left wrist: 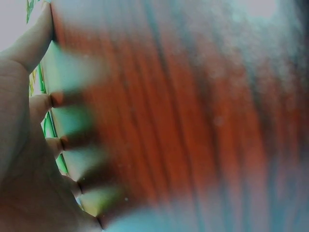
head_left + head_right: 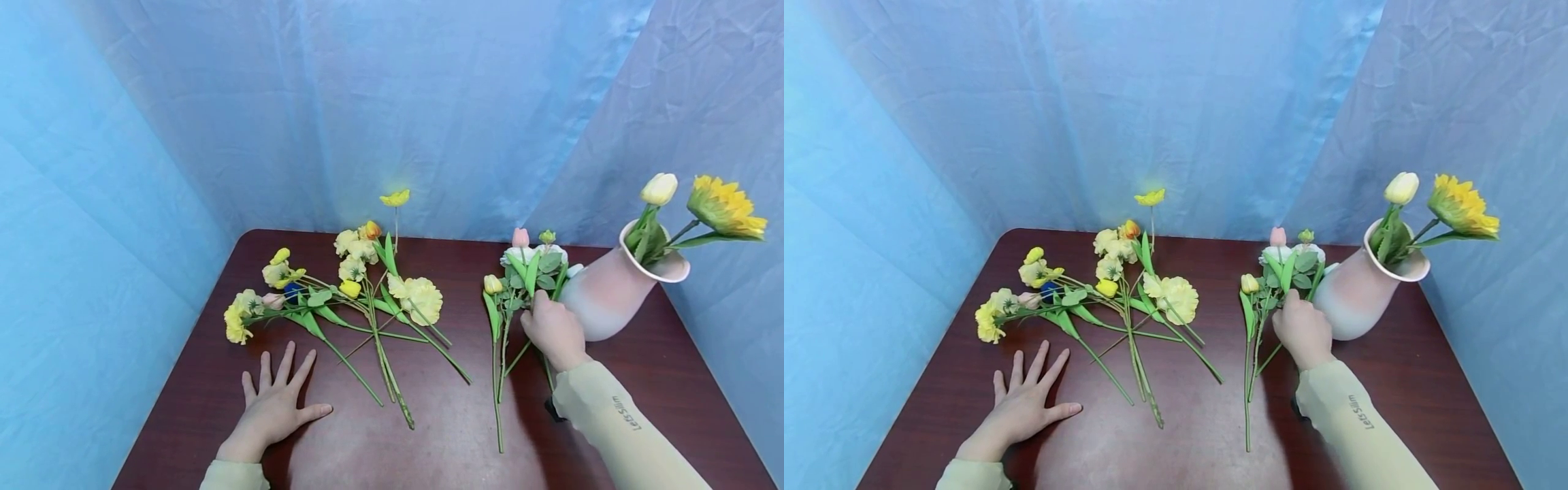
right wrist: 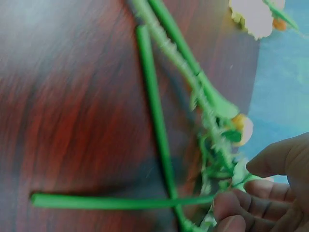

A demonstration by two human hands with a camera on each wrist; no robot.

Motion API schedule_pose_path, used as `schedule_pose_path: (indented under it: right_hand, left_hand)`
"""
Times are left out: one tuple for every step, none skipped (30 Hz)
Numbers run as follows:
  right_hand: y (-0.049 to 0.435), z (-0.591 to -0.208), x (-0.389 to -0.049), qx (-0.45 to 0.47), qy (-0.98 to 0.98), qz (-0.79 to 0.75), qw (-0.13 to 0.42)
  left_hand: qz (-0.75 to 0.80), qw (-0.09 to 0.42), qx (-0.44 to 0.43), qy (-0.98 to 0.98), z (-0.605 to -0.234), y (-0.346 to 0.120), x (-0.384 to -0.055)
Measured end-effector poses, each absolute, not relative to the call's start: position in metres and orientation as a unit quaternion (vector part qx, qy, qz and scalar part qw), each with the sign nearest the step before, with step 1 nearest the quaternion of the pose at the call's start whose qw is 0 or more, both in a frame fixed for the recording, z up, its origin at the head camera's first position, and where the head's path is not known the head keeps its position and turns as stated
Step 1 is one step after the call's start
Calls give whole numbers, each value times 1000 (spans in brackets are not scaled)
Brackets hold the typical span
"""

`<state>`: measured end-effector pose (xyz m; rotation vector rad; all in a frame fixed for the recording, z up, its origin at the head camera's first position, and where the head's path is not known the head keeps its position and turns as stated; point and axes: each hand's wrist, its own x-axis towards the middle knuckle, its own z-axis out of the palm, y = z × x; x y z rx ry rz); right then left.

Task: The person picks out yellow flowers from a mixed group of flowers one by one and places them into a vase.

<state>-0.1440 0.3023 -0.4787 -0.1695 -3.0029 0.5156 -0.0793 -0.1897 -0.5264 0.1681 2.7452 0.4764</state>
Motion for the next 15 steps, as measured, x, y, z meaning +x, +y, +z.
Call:
schedule_pose_path:
  right_hand:
    - [299, -478, -145, -49, -984, 166, 41]
    - [295, -477, -145, -43, -985, 166, 30]
    - [291, -476, -145, -38, -985, 166, 16]
    - [287, -476, -145, -34, -985, 167, -2]
    - [283, -476, -145, -30, -985, 166, -21]
    - [279, -476, -145, -27, -985, 166, -40]
    - [276, -478, -145, -24, -984, 165, -57]
    - [273, -479, -144, -21, -984, 164, -72]
    - [270, -482, -144, -18, -983, 161, -83]
    - [267, -485, -143, -18, -982, 160, -96]
    - [264, -488, -143, -17, -981, 158, -108]
    - [262, -491, -143, -17, -981, 155, -116]
    - [261, -494, -142, -17, -981, 151, -123]
    - [259, -497, -142, -20, -981, 147, -127]
    - [258, -499, -142, -23, -981, 142, -131]
  left_hand:
    - [168, 174, 59, 969, -526, -190, -79]
    - [167, 174, 59, 969, -526, -190, -79]
    - [166, 174, 59, 969, -526, -190, -79]
    - [166, 174, 59, 969, -526, -190, -79]
    - [166, 175, 59, 969, -526, -190, -79]
    - [167, 175, 59, 969, -526, -189, -79]
    - [167, 176, 58, 968, -526, -189, -79]
    - [166, 176, 58, 968, -526, -189, -79]
    - [165, 176, 59, 969, -526, -189, -79]
    - [165, 175, 59, 969, -526, -189, -79]
    - [163, 175, 59, 969, -526, -189, -79]
    - [162, 173, 59, 970, -526, -189, -79]
    - [161, 171, 59, 970, -526, -189, -79]
    - [159, 169, 60, 971, -526, -189, -79]
    - [158, 167, 61, 971, -526, -189, -79]
